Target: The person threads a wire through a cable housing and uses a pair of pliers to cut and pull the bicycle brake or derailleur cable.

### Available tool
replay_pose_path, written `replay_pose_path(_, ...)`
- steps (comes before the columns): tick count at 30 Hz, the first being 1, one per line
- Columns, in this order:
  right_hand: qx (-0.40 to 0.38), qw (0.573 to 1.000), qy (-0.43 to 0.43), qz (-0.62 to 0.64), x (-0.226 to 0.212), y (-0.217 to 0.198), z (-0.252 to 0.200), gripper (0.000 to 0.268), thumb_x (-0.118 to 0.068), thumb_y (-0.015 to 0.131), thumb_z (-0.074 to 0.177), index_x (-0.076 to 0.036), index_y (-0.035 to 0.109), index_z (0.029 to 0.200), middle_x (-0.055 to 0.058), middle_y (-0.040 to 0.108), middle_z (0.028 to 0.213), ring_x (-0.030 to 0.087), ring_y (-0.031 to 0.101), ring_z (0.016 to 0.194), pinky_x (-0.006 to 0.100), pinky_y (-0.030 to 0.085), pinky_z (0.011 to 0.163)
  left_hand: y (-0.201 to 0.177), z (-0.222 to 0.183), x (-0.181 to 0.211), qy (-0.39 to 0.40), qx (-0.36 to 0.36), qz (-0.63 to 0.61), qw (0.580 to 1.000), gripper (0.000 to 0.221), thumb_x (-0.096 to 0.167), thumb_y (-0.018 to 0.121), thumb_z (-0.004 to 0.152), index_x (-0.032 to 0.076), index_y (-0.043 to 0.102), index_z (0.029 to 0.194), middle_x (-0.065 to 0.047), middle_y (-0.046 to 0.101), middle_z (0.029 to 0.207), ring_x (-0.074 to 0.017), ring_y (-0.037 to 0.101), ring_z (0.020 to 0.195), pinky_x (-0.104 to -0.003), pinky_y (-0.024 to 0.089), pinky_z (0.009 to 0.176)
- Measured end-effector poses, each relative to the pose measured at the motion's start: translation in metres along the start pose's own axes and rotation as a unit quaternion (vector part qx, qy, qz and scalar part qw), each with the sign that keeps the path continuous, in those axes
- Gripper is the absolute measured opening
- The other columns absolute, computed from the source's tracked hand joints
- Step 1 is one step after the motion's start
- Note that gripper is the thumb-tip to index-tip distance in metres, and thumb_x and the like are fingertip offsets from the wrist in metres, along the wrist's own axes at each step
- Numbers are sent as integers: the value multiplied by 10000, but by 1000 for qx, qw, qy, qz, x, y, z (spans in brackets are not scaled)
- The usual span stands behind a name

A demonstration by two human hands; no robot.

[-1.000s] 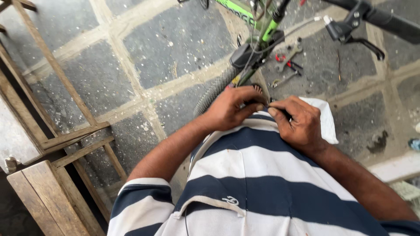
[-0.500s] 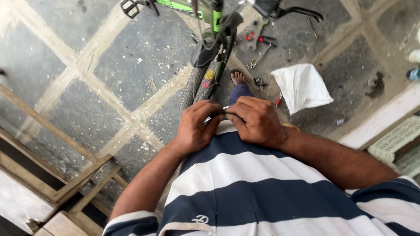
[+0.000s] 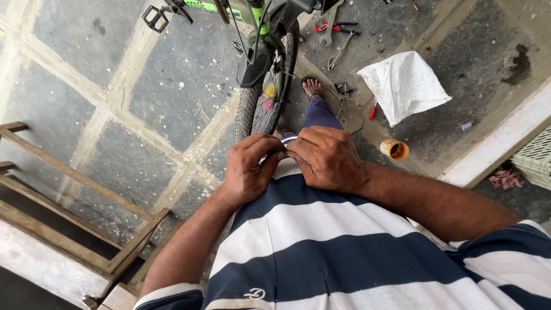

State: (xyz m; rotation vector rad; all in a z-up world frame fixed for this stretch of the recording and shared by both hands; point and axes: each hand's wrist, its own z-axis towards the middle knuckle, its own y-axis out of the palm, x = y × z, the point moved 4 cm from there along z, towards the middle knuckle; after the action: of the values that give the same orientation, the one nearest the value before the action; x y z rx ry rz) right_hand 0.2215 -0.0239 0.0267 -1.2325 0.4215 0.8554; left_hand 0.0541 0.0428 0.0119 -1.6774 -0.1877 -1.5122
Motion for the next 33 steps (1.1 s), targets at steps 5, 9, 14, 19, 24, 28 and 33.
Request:
replay_pose_path(5, 12, 998, 55, 38, 8, -1, -1, 99, -86, 759, 892, -27, 702, 945, 103, 653, 810, 266, 665, 715, 383, 528, 645, -1, 7, -2, -10, -13, -29, 999, 137, 34, 713, 940, 15, 659, 1065, -121, 703, 1003, -295, 727, 920, -384, 582, 776)
replay_pose_path(9, 2, 991, 94, 99, 13, -8, -3, 79, -80, 740, 935, -20, 700, 965, 109, 666, 824, 255, 679, 727, 383, 525, 649, -10, 11, -9, -39, -44, -59, 997, 149, 76, 716, 949, 27, 677, 1084, -119, 710, 976, -292, 726, 893, -389, 575, 751)
replay_pose_path(14, -8, 993, 91, 78, 10, -11, -5, 72, -58, 716, 931, -8, 708, 982, 118, 681, 856, 237, 676, 727, 362, 524, 638, -5, 5, -10, -9, -26, -101, 995, 104, 75, 670, 999, 33, 642, 1091, -121, 668, 989, -296, 698, 909, -397, 570, 774)
replay_pose_path(19, -24, 996, 74, 46, 8, -10, 1, 69, -45, 734, 933, 0, 714, 982, 119, 693, 854, 216, 674, 711, 338, 521, 623, -3, 6, -4, 52, 23, -40, 998, 125, 64, 686, 972, 32, 622, 1075, -120, 625, 942, -334, 641, 891, -436, 523, 760)
replay_pose_path(24, -29, 996, 67, 43, 12, -7, 1, 84, -40, 746, 930, 14, 719, 989, 112, 682, 808, 198, 654, 666, 330, 508, 584, -4, 6, -2, 55, 28, -16, 998, 147, 68, 693, 952, 35, 614, 1071, -104, 625, 926, -313, 641, 884, -428, 520, 756)
replay_pose_path(28, -30, 997, 51, 49, 12, -2, -1, 74, -44, 733, 943, 11, 710, 986, 110, 691, 833, 180, 669, 680, 310, 526, 581, -3, 3, -4, 64, 34, -8, 997, 153, 71, 697, 943, 37, 613, 1066, -105, 625, 929, -313, 642, 885, -430, 524, 759)
replay_pose_path(33, -37, 998, 42, 25, 13, 1, 3, 60, -34, 736, 933, 19, 712, 947, 113, 693, 807, 176, 663, 642, 299, 520, 547, 4, 4, -5, 60, 34, -1, 998, 163, 83, 703, 931, 36, 617, 1061, -107, 631, 935, -317, 646, 885, -433, 529, 764)
